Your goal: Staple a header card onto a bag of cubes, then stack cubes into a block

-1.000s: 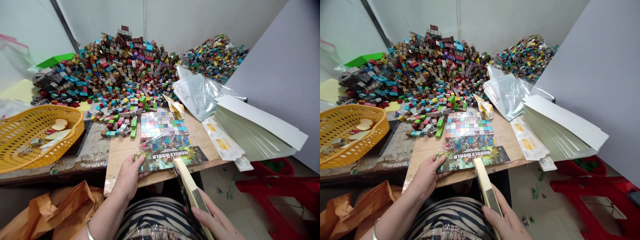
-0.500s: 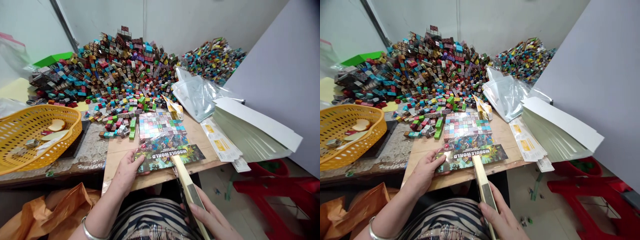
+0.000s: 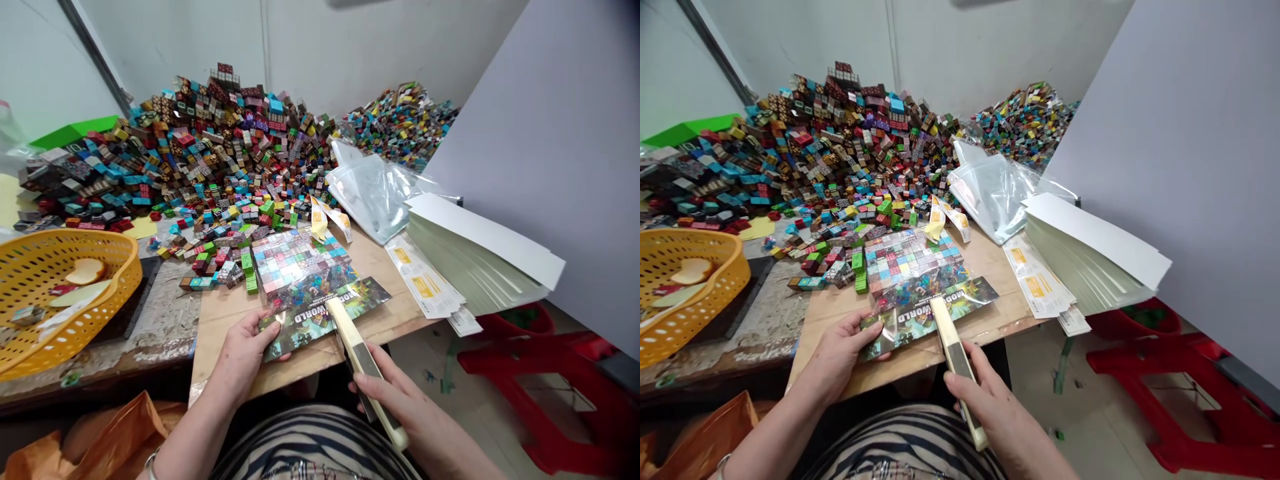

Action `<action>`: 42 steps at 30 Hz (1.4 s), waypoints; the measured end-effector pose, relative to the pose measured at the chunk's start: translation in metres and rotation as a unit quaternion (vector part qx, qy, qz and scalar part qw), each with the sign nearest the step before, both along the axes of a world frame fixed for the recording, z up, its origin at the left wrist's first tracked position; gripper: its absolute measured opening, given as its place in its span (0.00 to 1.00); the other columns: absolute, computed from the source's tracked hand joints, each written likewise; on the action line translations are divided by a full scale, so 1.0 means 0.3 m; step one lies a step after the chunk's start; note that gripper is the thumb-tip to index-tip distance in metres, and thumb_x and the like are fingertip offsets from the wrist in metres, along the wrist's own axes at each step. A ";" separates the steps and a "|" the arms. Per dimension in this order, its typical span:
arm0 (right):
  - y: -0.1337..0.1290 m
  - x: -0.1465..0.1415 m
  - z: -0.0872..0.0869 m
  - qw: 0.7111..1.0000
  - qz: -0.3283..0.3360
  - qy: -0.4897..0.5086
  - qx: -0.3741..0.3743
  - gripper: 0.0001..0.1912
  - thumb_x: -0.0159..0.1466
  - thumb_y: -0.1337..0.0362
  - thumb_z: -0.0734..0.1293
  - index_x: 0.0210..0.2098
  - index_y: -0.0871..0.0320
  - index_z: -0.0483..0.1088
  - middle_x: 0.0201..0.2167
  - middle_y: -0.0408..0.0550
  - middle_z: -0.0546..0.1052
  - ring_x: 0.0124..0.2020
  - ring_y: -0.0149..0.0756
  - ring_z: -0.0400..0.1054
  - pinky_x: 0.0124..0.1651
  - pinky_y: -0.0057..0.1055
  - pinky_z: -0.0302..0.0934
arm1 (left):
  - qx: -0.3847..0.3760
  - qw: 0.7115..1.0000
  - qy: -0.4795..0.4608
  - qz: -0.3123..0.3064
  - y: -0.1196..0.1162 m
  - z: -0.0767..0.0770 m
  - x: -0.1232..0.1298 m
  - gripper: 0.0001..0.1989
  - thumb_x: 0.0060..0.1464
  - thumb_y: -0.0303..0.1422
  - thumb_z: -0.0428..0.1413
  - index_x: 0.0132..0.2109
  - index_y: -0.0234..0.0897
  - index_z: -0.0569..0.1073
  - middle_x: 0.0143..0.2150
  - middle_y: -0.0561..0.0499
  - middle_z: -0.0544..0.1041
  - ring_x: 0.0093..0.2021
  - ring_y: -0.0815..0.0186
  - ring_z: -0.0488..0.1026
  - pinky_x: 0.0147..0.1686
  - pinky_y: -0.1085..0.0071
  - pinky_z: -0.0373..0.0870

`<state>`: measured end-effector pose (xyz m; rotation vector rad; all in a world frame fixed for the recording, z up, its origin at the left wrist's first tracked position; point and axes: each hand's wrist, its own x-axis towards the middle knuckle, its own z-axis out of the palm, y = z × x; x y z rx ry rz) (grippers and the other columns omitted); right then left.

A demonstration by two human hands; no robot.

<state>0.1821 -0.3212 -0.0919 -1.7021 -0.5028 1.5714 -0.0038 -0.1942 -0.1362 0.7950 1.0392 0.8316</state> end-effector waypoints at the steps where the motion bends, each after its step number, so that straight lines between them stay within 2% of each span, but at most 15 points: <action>1: 0.005 0.005 -0.001 1.000 0.000 -0.001 0.003 0.38 0.55 0.51 0.65 0.61 0.51 0.50 0.35 0.45 0.74 0.34 0.37 0.67 0.35 0.30 0.57 | -0.002 1.000 -0.003 -0.005 0.002 -0.003 -0.002 0.22 0.38 0.32 0.64 0.42 0.30 0.71 0.31 0.48 0.77 0.23 0.68 0.72 0.22 0.70 0.74; 6: 0.026 0.028 0.011 1.000 0.003 0.020 -0.001 0.34 0.54 0.54 0.66 0.58 0.50 0.54 0.33 0.43 0.73 0.33 0.35 0.66 0.38 0.30 0.57 | -0.010 1.000 -0.010 -0.027 0.009 -0.005 -0.010 0.21 0.38 0.33 0.65 0.41 0.31 0.70 0.30 0.49 0.76 0.24 0.69 0.71 0.24 0.69 0.74; 12: 0.020 0.025 -0.005 0.999 0.004 0.043 0.019 0.34 0.54 0.52 0.67 0.57 0.51 0.55 0.38 0.46 0.72 0.36 0.36 0.66 0.39 0.31 0.57 | -0.013 0.999 -0.024 -0.029 0.001 0.010 -0.013 0.21 0.38 0.34 0.65 0.40 0.30 0.70 0.29 0.50 0.75 0.23 0.70 0.69 0.22 0.70 0.73; 14: 0.013 0.019 -0.019 0.999 0.001 0.024 0.026 0.32 0.53 0.51 0.68 0.53 0.56 0.59 0.38 0.48 0.72 0.36 0.36 0.66 0.38 0.30 0.57 | -0.009 0.999 -0.027 -0.028 -0.002 0.012 -0.013 0.21 0.39 0.35 0.64 0.40 0.30 0.70 0.29 0.50 0.75 0.23 0.70 0.69 0.22 0.71 0.73; 17: -0.003 0.021 -0.032 1.000 0.012 0.019 -0.001 0.26 0.53 0.49 0.67 0.45 0.60 0.65 0.38 0.51 0.73 0.37 0.37 0.65 0.39 0.31 0.57 | -0.007 0.999 -0.031 -0.033 -0.005 0.012 -0.015 0.20 0.40 0.35 0.64 0.41 0.31 0.70 0.30 0.50 0.75 0.23 0.70 0.69 0.22 0.71 0.73; 20: -0.014 0.032 -0.021 0.997 0.057 0.016 -0.038 0.24 0.55 0.46 0.64 0.39 0.60 0.69 0.38 0.51 0.74 0.40 0.39 0.64 0.42 0.31 0.56 | -0.010 0.999 -0.032 -0.032 -0.006 0.011 -0.017 0.20 0.39 0.35 0.64 0.40 0.31 0.70 0.30 0.50 0.75 0.23 0.71 0.69 0.21 0.71 0.73; 23: -0.012 0.040 0.003 0.992 0.099 -0.029 -0.069 0.24 0.55 0.43 0.62 0.34 0.59 0.71 0.33 0.49 0.74 0.38 0.38 0.64 0.40 0.30 0.56 | -0.007 0.999 -0.035 -0.036 -0.005 0.007 -0.014 0.21 0.38 0.35 0.64 0.40 0.30 0.70 0.29 0.51 0.75 0.22 0.71 0.69 0.21 0.70 0.73; 26: 0.001 0.039 0.008 0.991 0.105 -0.026 -0.083 0.25 0.55 0.42 0.62 0.34 0.59 0.71 0.31 0.48 0.74 0.36 0.37 0.65 0.38 0.30 0.56 | -0.011 0.998 -0.042 -0.041 -0.003 0.006 -0.013 0.22 0.37 0.35 0.64 0.39 0.30 0.69 0.28 0.51 0.75 0.22 0.70 0.69 0.21 0.69 0.73; 32: 0.014 0.005 -0.023 0.992 0.091 0.007 -0.083 0.27 0.55 0.42 0.62 0.36 0.61 0.70 0.30 0.48 0.75 0.34 0.35 0.66 0.38 0.29 0.56 | -0.026 0.998 -0.032 -0.052 0.000 0.014 -0.014 0.22 0.37 0.36 0.63 0.39 0.31 0.68 0.30 0.51 0.75 0.23 0.69 0.70 0.21 0.69 0.73; 37: 0.020 -0.018 -0.028 0.992 0.069 -0.022 -0.100 0.29 0.53 0.39 0.61 0.34 0.61 0.70 0.30 0.49 0.74 0.34 0.37 0.66 0.38 0.29 0.57 | -0.022 0.998 -0.014 -0.059 0.000 0.019 -0.009 0.20 0.39 0.36 0.61 0.40 0.32 0.67 0.30 0.51 0.74 0.23 0.70 0.69 0.22 0.69 0.73; 42: 0.036 0.016 -0.040 0.985 0.134 -0.024 -0.105 0.23 0.51 0.46 0.67 0.35 0.60 0.70 0.28 0.46 0.73 0.32 0.35 0.66 0.35 0.29 0.57 | -0.013 0.998 -0.008 -0.056 0.007 0.027 -0.018 0.17 0.41 0.34 0.58 0.40 0.33 0.68 0.28 0.53 0.73 0.21 0.72 0.67 0.21 0.71 0.72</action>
